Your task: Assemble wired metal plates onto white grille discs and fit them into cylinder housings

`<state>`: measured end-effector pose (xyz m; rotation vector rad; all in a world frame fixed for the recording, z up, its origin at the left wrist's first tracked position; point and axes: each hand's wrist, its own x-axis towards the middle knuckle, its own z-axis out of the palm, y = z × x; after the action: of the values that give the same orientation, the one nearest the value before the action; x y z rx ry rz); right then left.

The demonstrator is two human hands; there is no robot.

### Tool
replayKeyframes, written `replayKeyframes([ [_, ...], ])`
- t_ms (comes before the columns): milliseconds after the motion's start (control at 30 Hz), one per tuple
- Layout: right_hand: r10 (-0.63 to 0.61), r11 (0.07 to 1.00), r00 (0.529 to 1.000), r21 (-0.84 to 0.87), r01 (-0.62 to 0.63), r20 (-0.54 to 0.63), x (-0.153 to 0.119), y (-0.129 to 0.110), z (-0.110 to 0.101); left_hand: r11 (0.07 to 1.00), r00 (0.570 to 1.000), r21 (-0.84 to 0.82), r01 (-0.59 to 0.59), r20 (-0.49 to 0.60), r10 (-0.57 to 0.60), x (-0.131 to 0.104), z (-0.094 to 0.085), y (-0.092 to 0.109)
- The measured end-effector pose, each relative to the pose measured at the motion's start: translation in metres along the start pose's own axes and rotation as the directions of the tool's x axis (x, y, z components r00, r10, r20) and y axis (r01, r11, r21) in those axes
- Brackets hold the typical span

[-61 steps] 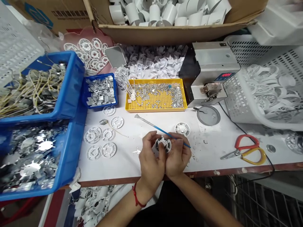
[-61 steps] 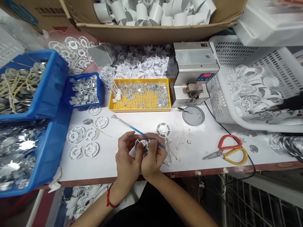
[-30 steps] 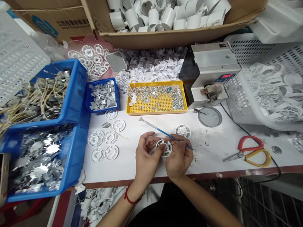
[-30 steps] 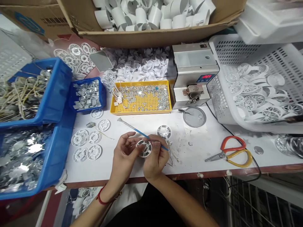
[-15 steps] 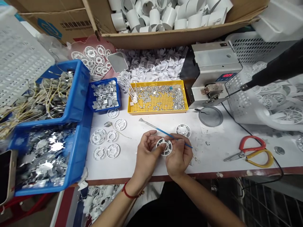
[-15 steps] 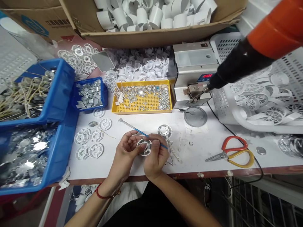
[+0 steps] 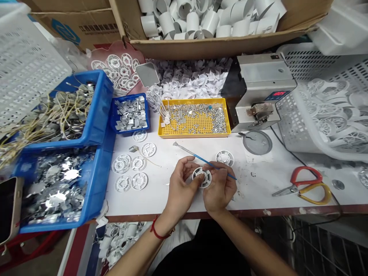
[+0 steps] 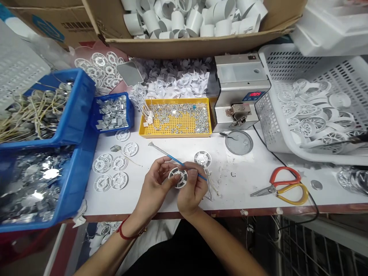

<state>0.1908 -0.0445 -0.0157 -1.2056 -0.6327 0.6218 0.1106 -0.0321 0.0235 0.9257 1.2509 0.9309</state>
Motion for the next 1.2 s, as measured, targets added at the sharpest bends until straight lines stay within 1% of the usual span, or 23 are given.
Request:
replayKeyframes([
  [100, -0.02, 1.0, 1.0, 0.012, 0.02, 0.016, 0.0, 0.0, 0.0, 0.995, 0.999, 0.081, -0.054, 0.011, 0.053, 0.001, 0.0, 0.002],
  [167, -0.036, 0.998, 0.999, 0.045, 0.035, 0.025, 0.0, 0.0, 0.0, 0.993, 0.997, 0.102, -0.066, 0.047, 0.062, 0.002, -0.001, 0.003],
  [267, -0.05, 0.996, 0.999, 0.07, 0.049, 0.02, 0.0, 0.001, -0.001, 0.999, 0.996, 0.025, -0.02, 0.084, 0.018, 0.005, -0.001, 0.003],
  [400, -0.056, 0.996, 0.998, 0.065, 0.054, 0.03, 0.0, 0.003, -0.001, 0.997, 0.999, -0.065, 0.032, 0.045, -0.029, 0.007, 0.001, 0.002],
  [500, -0.031, 0.999, 0.999, 0.042, 0.029, 0.034, -0.001, 0.002, -0.002, 0.99, 0.997, -0.128, 0.059, 0.062, -0.052, 0.009, 0.0, 0.0],
  [567, 0.01, 1.0, 1.0, 0.024, -0.011, 0.017, 0.0, 0.001, -0.001, 0.98, 0.993, -0.175, 0.095, 0.087, -0.08, 0.011, -0.003, 0.0],
  [700, 0.113, 0.993, 0.994, 0.034, -0.113, -0.003, 0.002, -0.002, 0.001, 0.962, 0.97, -0.191, 0.196, 0.183, -0.161, 0.015, -0.008, 0.004],
  [767, 0.131, 0.989, 0.991, 0.063, -0.131, 0.009, 0.003, -0.004, 0.002, 0.968, 0.968, -0.168, 0.188, 0.199, -0.154, 0.016, -0.009, 0.007],
  [867, 0.116, 0.99, 0.993, 0.081, -0.116, 0.002, 0.003, -0.006, 0.003, 0.975, 0.973, -0.164, 0.15, 0.199, -0.116, 0.019, -0.009, 0.009],
  [967, 0.123, 0.99, 0.992, 0.066, -0.123, -0.002, 0.003, -0.006, 0.003, 0.974, 0.962, -0.167, 0.154, 0.25, -0.109, 0.021, -0.009, 0.007],
  [1000, 0.13, 0.99, 0.991, 0.06, -0.13, -0.002, 0.002, -0.005, 0.003, 0.979, 0.961, -0.15, 0.139, 0.258, -0.097, 0.02, -0.009, 0.006],
  [1033, 0.133, 0.99, 0.991, 0.055, -0.133, -0.002, 0.002, -0.004, 0.003, 0.989, 0.968, -0.115, 0.096, 0.243, -0.065, 0.018, -0.01, 0.005],
  [1067, 0.132, 0.99, 0.991, 0.052, -0.131, -0.001, 0.001, -0.004, 0.003, 0.998, 0.978, -0.061, 0.023, 0.207, -0.01, 0.015, -0.01, 0.003],
  [1100, 0.124, 0.991, 0.992, 0.051, -0.124, 0.002, 0.0, -0.002, 0.002, 0.998, 0.985, 0.012, -0.067, 0.161, 0.064, 0.01, -0.01, 0.0],
  [1133, 0.111, 0.993, 0.994, 0.049, -0.111, 0.007, -0.001, -0.001, 0.002, 0.983, 0.983, 0.095, -0.159, 0.112, 0.148, 0.005, -0.01, -0.003],
  [1200, 0.077, 0.996, 0.997, 0.04, -0.077, 0.013, -0.003, 0.001, 0.001, 0.918, 0.953, 0.258, -0.3, 0.036, 0.301, -0.008, -0.01, -0.01],
])
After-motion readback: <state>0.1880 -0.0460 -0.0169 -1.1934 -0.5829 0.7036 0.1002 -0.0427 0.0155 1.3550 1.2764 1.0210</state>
